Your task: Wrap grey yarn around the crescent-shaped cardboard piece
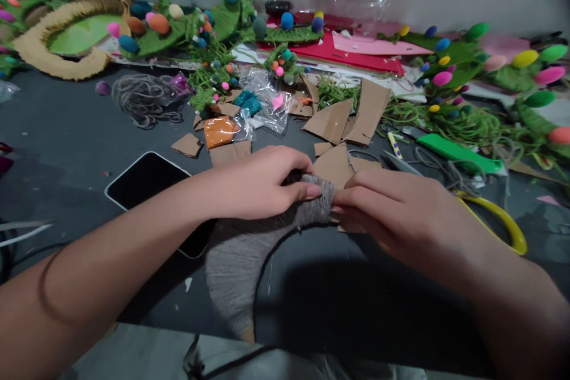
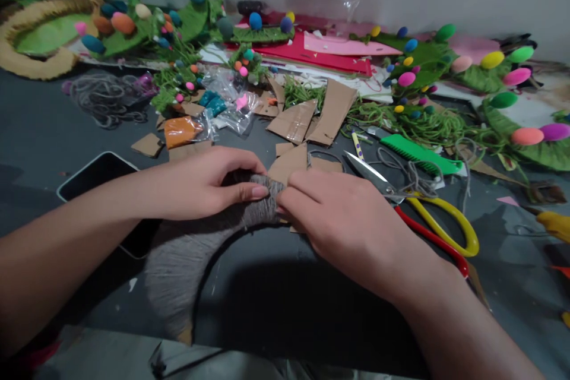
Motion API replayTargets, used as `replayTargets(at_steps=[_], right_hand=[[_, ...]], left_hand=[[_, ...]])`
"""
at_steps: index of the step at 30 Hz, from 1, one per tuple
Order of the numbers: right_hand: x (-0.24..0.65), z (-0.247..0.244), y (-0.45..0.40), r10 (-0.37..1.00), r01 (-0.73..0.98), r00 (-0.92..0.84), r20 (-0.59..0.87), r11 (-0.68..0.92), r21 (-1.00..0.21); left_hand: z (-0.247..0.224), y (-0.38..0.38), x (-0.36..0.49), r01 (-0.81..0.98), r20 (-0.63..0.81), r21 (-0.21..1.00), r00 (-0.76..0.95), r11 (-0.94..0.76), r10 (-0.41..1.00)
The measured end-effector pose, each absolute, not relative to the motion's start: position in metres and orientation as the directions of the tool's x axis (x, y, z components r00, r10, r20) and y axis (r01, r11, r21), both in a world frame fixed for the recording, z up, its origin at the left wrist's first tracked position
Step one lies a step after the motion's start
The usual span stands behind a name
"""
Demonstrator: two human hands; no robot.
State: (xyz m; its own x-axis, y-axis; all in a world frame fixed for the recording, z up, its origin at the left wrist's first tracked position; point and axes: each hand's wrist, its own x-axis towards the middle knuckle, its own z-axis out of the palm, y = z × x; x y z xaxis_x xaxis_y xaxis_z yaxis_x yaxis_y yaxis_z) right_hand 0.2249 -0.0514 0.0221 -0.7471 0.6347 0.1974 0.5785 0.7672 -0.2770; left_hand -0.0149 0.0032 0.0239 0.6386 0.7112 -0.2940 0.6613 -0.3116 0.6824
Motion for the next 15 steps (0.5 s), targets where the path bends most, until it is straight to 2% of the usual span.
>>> replayTargets(at_steps=[9, 15], right_hand=[[0.231, 0.021, -0.042, 0.632, 0.537, -0.736, 0.243, 0.764, -0.358], [0.229, 0.018, -0.038, 0.706, 0.482, -0.672, 0.225, 0.647, -0.591]], left_hand=[[0.032, -0.007, -0.011, 0.589, -0.350, 0.749, 0.741, -0.304, 0.573], [0.039, -0.005, -0.012, 0.539, -0.308, 0.784, 0.767, -0.306, 0.562]])
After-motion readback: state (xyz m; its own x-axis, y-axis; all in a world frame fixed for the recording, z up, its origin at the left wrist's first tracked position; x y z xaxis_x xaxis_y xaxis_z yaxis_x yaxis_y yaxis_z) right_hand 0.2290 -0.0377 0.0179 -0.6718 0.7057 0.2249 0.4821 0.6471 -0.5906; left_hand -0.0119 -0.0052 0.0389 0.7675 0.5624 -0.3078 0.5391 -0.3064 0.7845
